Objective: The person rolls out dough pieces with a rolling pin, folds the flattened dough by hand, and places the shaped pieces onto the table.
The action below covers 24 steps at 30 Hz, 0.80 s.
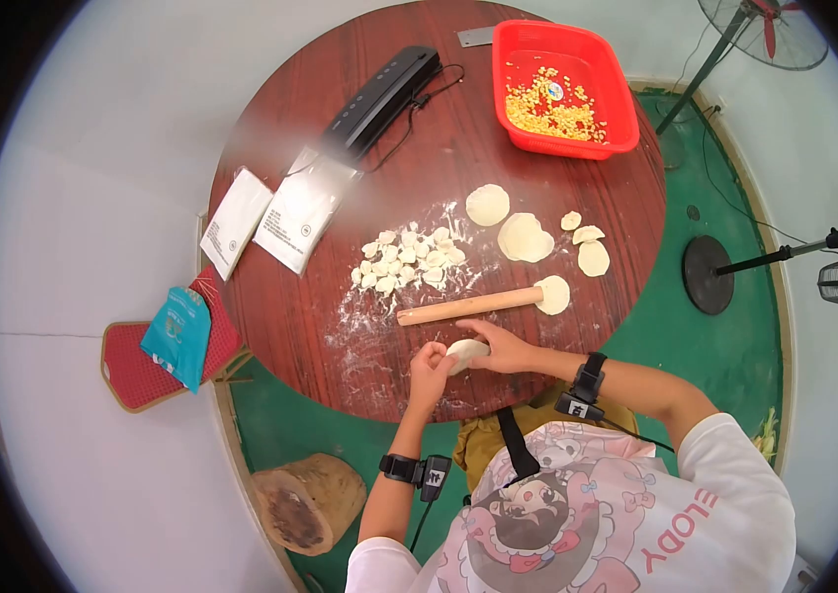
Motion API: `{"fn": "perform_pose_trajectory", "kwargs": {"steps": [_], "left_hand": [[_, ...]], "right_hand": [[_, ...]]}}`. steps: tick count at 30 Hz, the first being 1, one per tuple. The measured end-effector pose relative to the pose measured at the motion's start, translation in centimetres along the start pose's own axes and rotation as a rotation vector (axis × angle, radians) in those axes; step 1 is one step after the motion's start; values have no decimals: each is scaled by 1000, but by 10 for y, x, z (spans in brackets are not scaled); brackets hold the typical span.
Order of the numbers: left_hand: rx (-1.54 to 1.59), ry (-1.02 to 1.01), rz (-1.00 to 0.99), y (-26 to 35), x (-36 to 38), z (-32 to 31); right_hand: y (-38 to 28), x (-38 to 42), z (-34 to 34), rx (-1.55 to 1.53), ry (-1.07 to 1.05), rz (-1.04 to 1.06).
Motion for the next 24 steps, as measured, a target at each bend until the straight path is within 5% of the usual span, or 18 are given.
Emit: {"fn": "perform_pose_trajectory", "kwargs": {"steps": [1,3,8,11,13,19,21,24], "left_hand": [[230,3,170,-7,5,-5],[285,9,247,-7,8,-6],[325,87,327,-21,16,3],[10,202,222,-48,6,34],[-974,580,-382,12,18,54],[-1274,449,-153,-38,14,43],[-1341,169,-288,-40,20,-7],[-1236,68,-411,-43,32,-34]], "right_hand": [[-3,-3,5,0,2,1],[28,7,-24,-300,-357,-447],[41,12,-11,-233,-241,-556],[91,14,6,-28,-110,-634],[100,17,11,-82,-34,-665],[96,25,24,-111,57,-701],[92,26,25,-90,41,-697],[92,24,25,-56,36,-736]]}}
Point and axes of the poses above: each hand's wrist, its own x-axis away from the middle knuckle, its own z-axis out of the back of the hand, y = z × x, the point moved 10 cm from there along -x, towards the middle knuckle, and after that the axes turned 1 degree about -z, right-handed, at the moved point
